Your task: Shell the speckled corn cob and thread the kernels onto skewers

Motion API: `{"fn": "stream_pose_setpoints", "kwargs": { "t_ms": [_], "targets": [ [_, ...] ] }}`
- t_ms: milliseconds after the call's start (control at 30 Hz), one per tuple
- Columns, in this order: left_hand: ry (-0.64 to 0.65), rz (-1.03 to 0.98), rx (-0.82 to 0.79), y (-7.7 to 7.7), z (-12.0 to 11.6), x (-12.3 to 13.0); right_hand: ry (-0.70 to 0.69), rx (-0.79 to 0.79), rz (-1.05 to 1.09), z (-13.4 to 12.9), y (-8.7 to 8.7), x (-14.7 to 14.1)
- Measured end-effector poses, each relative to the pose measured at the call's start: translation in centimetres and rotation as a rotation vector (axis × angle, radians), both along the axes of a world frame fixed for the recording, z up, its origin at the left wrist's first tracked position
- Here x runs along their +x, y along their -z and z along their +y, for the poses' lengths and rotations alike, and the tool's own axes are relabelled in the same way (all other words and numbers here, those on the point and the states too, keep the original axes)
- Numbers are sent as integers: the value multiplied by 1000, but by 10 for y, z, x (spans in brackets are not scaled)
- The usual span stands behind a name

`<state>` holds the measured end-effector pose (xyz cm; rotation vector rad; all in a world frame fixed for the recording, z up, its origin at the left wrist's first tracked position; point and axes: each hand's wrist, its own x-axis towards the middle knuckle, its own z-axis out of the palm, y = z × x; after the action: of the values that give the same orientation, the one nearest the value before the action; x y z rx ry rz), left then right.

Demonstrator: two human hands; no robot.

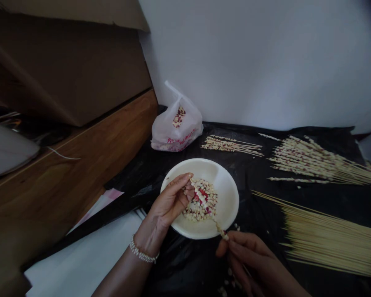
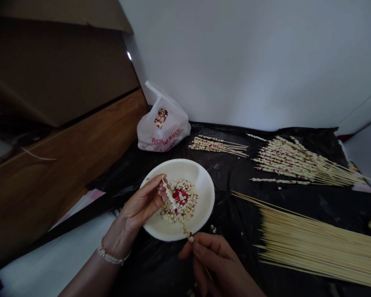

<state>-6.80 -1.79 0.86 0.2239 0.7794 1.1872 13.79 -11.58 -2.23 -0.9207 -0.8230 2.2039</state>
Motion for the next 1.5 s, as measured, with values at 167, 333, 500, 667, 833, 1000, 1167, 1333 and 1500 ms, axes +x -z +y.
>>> {"fn": "stream_pose_setpoints", "kwargs": {
  "t_ms": [167, 333, 500, 667, 833, 1000, 1167, 1333, 1500],
  "targets": [
    [-8, 6, 2, -1, 0, 0, -2, 5, -6, 0, 3, -1],
    [27, 2, 1, -1, -2, 1, 10, 10, -25, 0, 0, -1],
    [73, -2, 50, 3, -2, 0, 18, 35, -46, 1, 2, 0],
    [122, 49, 81, 6, -4, -1, 8, 42, -51, 2, 5, 0],
    [103, 59, 63, 7, -6, 2, 49, 18, -35, 4, 1, -1],
    [-22, -15, -46, 6, 0, 2, 76, 7, -47, 5, -1, -1],
    [-100, 31, -120, 4, 3, 2, 72, 11, -78, 4, 0, 0],
    [-76, 55, -104, 3, 2, 5, 94, 26, -81, 5, 1, 0],
    [-184, 39, -107, 3, 3, 5, 79, 24, -81, 6, 2, 1]
  ]
}}
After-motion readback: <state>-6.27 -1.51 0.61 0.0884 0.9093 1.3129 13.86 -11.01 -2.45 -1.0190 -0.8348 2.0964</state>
